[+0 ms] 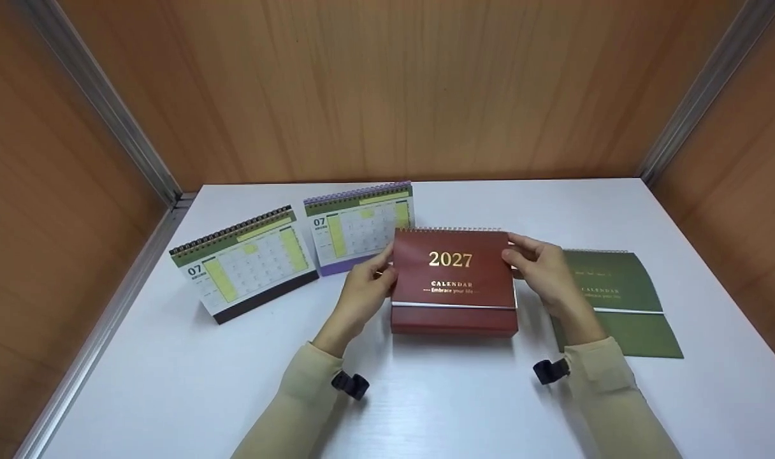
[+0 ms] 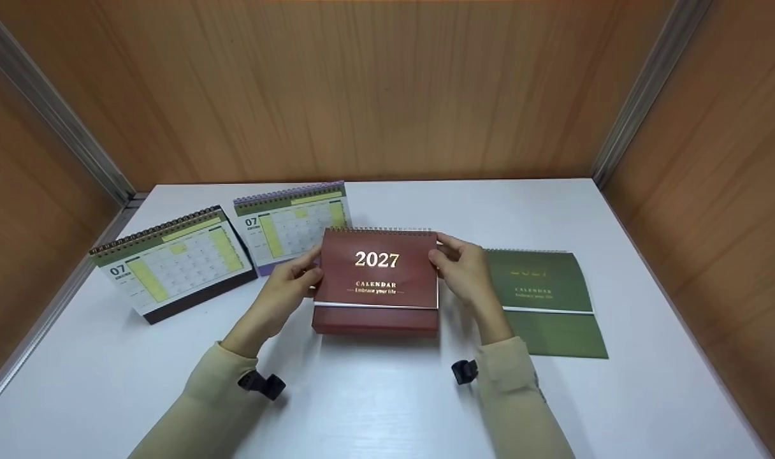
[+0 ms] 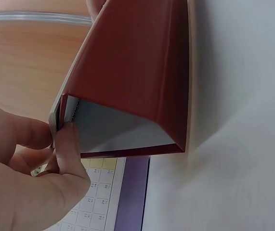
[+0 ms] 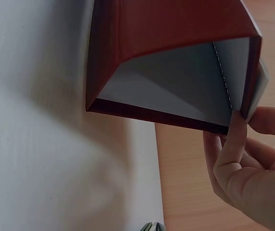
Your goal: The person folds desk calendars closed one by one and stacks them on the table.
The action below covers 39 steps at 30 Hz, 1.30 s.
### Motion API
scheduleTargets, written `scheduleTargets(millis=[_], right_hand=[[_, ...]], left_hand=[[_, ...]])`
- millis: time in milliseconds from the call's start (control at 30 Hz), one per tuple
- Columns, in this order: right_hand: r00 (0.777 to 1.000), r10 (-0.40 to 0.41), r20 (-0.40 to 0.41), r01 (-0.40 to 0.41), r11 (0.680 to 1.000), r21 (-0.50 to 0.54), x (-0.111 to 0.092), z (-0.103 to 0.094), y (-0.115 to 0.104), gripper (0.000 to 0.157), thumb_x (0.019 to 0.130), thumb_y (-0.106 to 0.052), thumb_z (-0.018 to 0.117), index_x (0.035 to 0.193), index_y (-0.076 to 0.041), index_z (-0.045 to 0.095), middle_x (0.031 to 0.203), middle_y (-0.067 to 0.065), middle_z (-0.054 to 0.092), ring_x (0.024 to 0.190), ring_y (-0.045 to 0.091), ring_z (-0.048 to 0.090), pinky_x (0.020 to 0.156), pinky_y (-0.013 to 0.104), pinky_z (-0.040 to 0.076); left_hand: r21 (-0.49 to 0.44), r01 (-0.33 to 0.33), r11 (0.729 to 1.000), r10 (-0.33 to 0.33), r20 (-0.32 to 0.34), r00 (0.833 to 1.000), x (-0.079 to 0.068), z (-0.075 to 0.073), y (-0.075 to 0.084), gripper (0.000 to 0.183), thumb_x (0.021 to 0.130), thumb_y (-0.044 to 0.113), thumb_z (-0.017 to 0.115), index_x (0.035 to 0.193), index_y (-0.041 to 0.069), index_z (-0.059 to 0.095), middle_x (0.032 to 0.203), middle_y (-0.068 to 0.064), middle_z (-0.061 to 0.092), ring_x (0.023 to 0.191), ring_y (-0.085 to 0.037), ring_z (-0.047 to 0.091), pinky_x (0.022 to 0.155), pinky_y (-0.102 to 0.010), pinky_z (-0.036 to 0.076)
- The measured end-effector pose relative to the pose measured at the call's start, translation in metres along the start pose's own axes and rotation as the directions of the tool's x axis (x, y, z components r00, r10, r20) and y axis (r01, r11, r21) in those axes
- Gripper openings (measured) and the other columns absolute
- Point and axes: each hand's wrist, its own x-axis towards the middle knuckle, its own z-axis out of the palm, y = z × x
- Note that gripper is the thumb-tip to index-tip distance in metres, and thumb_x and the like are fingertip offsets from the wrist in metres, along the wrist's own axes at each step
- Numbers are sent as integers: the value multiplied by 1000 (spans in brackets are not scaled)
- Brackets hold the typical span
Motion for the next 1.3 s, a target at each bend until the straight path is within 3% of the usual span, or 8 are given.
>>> scheduleTargets(millis=[167, 533, 833, 1067, 1300], right_hand=[[1000, 9, -4, -9, 1000, -1, 0, 2, 4, 51, 98, -14, 58, 145, 2, 43, 131, 25, 58, 95, 7, 67, 82, 25, 56], [1000, 0, 18, 1, 1000, -20, 1, 3, 7, 52, 100, -16, 55, 147, 1, 40, 136, 22, 54, 105, 12, 62, 84, 24, 55], [997, 27, 76, -25, 999, -28, 1, 5, 9, 55, 101, -16, 53, 151, -3, 34, 145, 18, 46, 122, 27, 54, 90, 26, 53], [993, 38, 111, -36, 999, -16, 3, 4, 13, 57, 101, -14, 53, 151, 1, 30, 146, 21, 43, 114, 22, 59, 90, 27, 54], [989, 38, 144, -36, 999, -17, 4, 4, 16, 58, 101, -13, 52, 151, 2, 29, 146, 22, 41, 106, 18, 61, 85, 25, 55]], left_hand=[[25, 13, 1000, -12, -7, 1000, 2, 1, -3, 52, 98, 17, 51, 147, 29, 43, 102, -6, 63, 84, -17, 58, 76, -37, 55], [19, 13, 1000, -13, -5, 1000, 4, 2, -7, 51, 99, 17, 50, 149, 25, 42, 108, -5, 63, 91, -17, 60, 79, -29, 55], [44, 16, 999, -16, -4, 1000, 6, 3, -12, 47, 101, 18, 51, 148, 25, 45, 104, -7, 62, 90, -17, 58, 78, -29, 51], [34, 25, 999, -25, 13, 1000, 5, 3, -10, 48, 102, 16, 51, 149, 20, 43, 104, -9, 61, 90, -18, 57, 77, -29, 51], [26, 7, 1000, -8, 35, 999, 7, 4, -18, 49, 101, 14, 51, 149, 18, 42, 103, -8, 61, 90, -16, 58, 79, -29, 53]])
